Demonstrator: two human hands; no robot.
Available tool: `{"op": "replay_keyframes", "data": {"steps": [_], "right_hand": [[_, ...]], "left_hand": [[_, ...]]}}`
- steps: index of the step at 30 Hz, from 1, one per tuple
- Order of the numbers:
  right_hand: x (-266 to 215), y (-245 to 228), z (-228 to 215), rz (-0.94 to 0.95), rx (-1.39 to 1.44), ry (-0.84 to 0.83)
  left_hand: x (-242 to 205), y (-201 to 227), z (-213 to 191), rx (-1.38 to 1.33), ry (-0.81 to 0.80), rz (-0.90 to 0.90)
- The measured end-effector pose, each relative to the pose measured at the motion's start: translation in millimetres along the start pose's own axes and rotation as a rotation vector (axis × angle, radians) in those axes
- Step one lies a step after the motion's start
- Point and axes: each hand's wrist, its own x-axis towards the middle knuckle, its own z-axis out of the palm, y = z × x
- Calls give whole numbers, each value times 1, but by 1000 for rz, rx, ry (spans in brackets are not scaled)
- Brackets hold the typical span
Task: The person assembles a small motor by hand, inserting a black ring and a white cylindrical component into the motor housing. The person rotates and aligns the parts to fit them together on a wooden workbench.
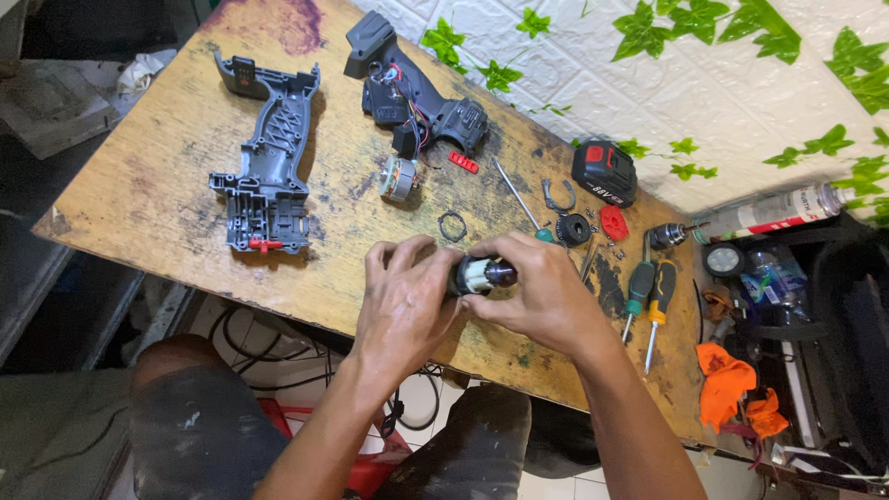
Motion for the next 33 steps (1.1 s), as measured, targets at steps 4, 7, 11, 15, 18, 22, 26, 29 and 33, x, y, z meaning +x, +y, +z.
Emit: {"op": "replay_keyframes", "data": {"steps": [4, 7, 11, 15, 18, 22, 26, 29, 33], "right_hand": [[4, -16, -2, 71, 15, -2], [4, -8, 7, 12, -29, 48], [3, -4, 14, 67, 6, 95], [0, 2, 15, 82, 11, 128], [0, 3, 14, 81, 25, 128], [5, -9, 4, 108, 64, 83], [7, -12, 0, 116, 40, 47], [3, 1, 11, 115, -12, 56], [2, 13, 19, 86, -46, 95]], "left_hand": [[-4, 4, 7, 43, 71, 4], [-10, 6, 14, 70, 151, -43], [-14, 12, 23, 151, 292, -81], [-16, 12, 32, 161, 317, -100], [-15, 12, 31, 141, 292, -109], [-12, 20, 23, 133, 262, -124], [-10, 25, 25, 138, 298, -151], [-9, 26, 23, 140, 288, -160], [-7, 26, 22, 137, 271, -159]]}}
